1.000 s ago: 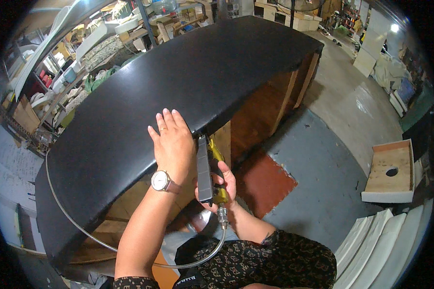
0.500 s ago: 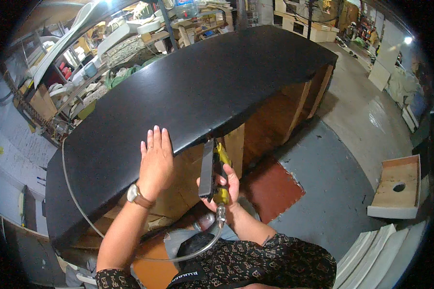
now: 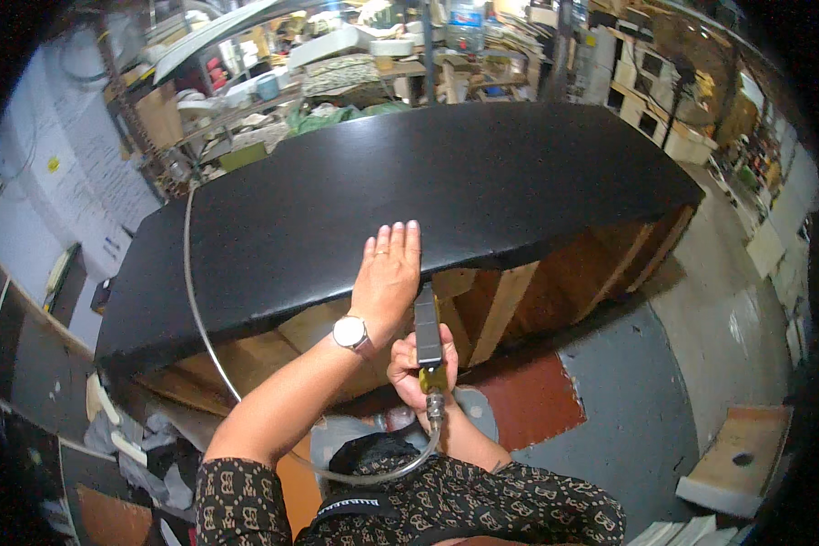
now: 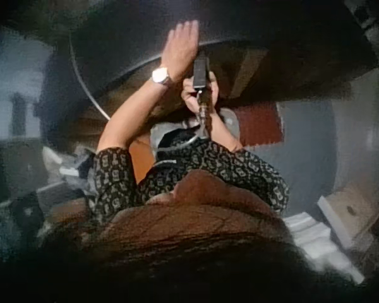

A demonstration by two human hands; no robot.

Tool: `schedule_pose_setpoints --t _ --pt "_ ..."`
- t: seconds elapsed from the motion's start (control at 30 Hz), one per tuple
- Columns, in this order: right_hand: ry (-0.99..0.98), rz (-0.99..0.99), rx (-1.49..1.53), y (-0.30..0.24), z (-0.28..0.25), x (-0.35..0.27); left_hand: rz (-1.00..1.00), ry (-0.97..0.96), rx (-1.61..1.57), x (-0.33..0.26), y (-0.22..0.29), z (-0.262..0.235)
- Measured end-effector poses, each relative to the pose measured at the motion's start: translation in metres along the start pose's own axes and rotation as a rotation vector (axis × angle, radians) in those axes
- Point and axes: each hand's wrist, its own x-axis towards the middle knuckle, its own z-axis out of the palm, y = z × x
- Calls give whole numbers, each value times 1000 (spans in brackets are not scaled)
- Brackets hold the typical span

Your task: The person stretches and staples black upholstery fabric onto a wooden furniture frame using a pneumatic staple gun. They smooth the fabric, fold edges, and secure it along the perimeter, then flip the piece to reveal a diamond-quilted pattern.

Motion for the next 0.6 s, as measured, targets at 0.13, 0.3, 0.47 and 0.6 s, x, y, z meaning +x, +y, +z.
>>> schedule_pose_setpoints --t 0.13,0.3,0.47,0.6 --pt "68 -35 -139 -10 -5 -3 189 -315 -94 -28 -45 -51" --pt "234 -98 -633 -77 -5 -42 -323 -465 -788 -120 -176 -183" --pt "872 -373 -917 -165 -67 -117 -829 44 -302 -285 -238 -233" --pt "1334 -400 -802 -263 -113 -177 -887 -82 -179 -359 -234 -205"
